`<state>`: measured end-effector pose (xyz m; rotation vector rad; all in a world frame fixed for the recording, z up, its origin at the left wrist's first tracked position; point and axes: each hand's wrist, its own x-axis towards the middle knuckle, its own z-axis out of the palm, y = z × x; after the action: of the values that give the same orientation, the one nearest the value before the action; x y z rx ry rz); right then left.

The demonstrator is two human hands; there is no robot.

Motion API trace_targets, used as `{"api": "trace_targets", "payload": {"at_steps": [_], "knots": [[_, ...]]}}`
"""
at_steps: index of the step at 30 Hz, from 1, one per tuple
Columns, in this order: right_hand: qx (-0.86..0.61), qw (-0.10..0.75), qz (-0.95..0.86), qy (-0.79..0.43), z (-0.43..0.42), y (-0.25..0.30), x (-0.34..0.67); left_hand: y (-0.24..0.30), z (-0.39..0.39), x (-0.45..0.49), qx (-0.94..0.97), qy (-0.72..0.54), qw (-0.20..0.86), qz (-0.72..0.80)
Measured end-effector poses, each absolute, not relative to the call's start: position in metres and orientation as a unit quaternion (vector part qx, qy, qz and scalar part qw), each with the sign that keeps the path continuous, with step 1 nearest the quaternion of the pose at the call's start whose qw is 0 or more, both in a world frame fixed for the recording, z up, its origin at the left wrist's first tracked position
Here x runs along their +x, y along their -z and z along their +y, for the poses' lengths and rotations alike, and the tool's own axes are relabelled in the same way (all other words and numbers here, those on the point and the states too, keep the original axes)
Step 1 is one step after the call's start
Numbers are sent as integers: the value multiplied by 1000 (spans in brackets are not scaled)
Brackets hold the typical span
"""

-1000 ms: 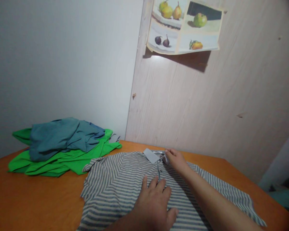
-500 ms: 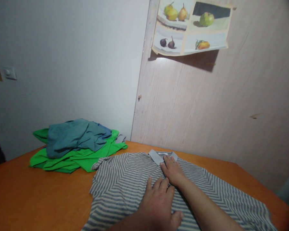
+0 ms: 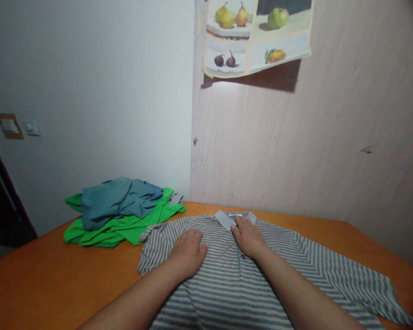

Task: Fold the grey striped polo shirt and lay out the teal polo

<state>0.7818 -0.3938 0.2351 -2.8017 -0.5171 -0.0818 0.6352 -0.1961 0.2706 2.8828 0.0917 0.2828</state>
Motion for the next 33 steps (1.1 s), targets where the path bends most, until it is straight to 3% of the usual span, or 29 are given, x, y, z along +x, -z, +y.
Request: {"api": "trace_targets", "payload": {"at_steps": [7,13,33], "knots": [[-970,164,-176,40,-392,-234,779,-292,-141,642,982,-85,29,167],[-965,181,-179,59,-393,-230,780,-310,-162,694,979,-113,93,142],[-965,169,-187,73,-392,-231,778,-297,-184,796,984,37,148,96]]}}
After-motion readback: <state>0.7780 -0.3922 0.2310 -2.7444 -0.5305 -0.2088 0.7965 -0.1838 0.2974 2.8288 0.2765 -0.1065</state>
